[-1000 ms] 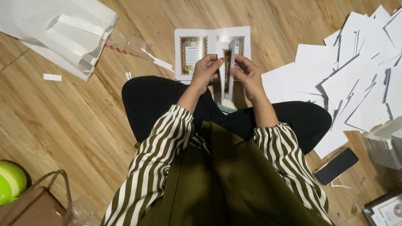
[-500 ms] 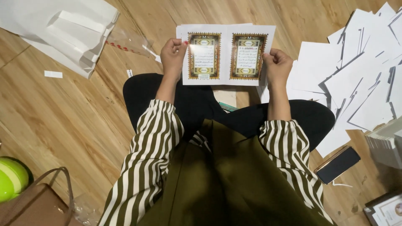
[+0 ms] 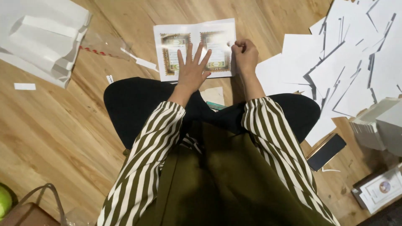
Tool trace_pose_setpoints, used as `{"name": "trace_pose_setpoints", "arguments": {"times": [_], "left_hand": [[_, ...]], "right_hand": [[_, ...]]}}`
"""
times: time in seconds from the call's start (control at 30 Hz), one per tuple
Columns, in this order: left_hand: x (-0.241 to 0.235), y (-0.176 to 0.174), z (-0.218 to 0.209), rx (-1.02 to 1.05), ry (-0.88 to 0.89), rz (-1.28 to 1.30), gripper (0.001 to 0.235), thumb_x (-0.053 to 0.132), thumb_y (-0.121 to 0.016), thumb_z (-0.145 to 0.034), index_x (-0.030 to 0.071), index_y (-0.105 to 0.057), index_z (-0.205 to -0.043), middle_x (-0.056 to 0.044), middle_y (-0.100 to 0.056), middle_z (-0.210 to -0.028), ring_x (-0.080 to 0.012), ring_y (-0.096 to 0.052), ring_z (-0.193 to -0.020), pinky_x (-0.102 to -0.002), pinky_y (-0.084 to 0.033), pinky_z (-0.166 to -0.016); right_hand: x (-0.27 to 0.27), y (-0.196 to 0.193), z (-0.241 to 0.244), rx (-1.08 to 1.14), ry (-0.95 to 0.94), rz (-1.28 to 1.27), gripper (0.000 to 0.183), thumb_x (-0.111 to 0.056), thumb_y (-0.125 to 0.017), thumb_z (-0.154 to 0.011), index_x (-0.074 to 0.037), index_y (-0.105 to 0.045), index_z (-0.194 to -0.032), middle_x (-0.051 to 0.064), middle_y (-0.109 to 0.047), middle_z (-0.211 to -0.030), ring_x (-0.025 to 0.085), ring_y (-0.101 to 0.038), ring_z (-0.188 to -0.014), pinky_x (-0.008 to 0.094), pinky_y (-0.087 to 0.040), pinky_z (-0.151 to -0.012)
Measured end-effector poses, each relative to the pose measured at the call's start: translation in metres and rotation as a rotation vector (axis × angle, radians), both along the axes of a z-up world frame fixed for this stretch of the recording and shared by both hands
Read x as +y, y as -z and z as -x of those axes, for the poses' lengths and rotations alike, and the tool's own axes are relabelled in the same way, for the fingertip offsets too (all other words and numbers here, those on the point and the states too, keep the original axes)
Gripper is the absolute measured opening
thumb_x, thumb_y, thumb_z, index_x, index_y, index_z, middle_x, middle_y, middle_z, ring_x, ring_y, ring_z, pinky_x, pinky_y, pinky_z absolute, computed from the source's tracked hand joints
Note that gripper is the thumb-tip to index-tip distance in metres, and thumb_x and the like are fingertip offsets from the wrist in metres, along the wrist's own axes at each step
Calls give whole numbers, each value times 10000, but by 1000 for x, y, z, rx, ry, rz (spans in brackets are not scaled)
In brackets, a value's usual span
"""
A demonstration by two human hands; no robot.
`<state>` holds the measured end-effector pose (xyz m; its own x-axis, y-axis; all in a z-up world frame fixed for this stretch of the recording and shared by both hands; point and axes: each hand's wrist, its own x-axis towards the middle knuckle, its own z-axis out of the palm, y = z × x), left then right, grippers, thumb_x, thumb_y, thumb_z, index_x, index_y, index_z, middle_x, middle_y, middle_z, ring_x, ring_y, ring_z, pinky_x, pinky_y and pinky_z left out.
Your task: A person sitting on the floor is manually folding printed paper sheets into small booklets and organizing them into a stack.
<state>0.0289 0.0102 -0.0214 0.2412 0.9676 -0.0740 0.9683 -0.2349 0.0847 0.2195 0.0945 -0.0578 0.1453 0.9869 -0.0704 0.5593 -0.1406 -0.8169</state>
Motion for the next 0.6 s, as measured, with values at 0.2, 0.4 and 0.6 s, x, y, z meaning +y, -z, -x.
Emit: {"name": "trace_pose_setpoints", "arguments": {"times": [0.2, 0.4, 0.6], "left_hand": [[1, -3, 1, 9, -35, 321, 671, 529, -324, -928, 268, 21, -1440, -23, 134, -1473, -317, 127, -1339, -640, 13, -1025], [-5, 8, 0, -64, -64, 282, 607, 512, -284, -938, 298, -28, -1444, -23, 103, -1499, -344, 121, -1355, -653, 69, -1026], [-9, -2, 5, -82, -63, 259, 626, 510, -323, -928, 283, -57, -1448, -32, 61, -1505, -339, 68, -1365, -638, 22, -1045]], "right_hand": [[31, -28, -79, -638, 151, 329, 405, -369, -645, -824, -99, -482, -1078, 120, -545, -1075, 292, -557, -946, 434, -469, -757], [41, 63, -162, -1120, -59, 334, 481, -361, -691, -790, 2, -434, -970, 161, -564, -820, 333, -625, -744, 417, -505, -632], [57, 53, -155, -1167, -5, 152, 157, -49, -666, -683, -7, -550, -780, 119, -592, -654, 318, -638, -628, 382, -527, -559]]}}
